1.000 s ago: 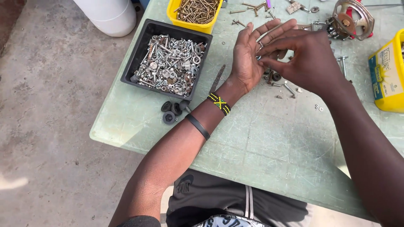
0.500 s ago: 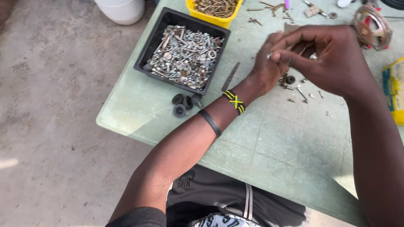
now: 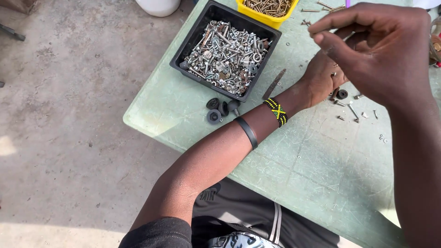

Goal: Sorting various small metal hardware components like screws, nuts, and bolts into different storage bins.

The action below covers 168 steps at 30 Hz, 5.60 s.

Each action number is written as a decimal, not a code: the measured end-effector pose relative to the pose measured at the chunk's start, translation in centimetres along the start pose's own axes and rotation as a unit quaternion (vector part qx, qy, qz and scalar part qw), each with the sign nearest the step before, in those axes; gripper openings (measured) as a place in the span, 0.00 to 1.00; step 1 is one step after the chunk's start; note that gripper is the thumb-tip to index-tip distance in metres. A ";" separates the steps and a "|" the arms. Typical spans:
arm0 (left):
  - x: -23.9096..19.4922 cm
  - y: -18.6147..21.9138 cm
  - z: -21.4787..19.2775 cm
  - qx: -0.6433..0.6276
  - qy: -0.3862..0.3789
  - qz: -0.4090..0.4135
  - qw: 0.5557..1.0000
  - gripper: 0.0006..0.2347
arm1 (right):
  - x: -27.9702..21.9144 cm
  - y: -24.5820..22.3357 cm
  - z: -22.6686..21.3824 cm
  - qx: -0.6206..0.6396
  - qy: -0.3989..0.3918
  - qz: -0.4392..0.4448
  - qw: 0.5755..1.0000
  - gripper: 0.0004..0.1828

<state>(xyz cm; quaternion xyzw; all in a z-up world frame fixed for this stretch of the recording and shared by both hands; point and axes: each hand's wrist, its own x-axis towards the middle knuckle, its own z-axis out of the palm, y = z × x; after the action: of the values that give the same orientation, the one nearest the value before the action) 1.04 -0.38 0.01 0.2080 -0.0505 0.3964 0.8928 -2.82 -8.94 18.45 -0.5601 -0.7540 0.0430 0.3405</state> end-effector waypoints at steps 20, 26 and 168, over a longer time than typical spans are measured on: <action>-0.3 3.2 1.6 0.058 0.093 -0.070 0.992 0.15 | -2.9 6.9 -2.1 -0.171 -0.078 0.024 0.982 0.07; -0.8 3.1 2.1 0.110 0.066 -0.033 0.991 0.21 | -1.7 4.2 -1.5 -0.177 -0.001 0.000 0.984 0.10; -1.7 4.9 4.8 0.042 0.084 -0.028 0.995 0.26 | -2.6 6.6 -4.5 -0.268 -0.058 0.077 0.959 0.06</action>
<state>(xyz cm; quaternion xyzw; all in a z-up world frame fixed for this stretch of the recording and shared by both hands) -3.26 -0.59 5.56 0.2122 0.0475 0.3892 0.8951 5.45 -10.23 17.71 -0.6834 -0.7111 -0.1022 0.1297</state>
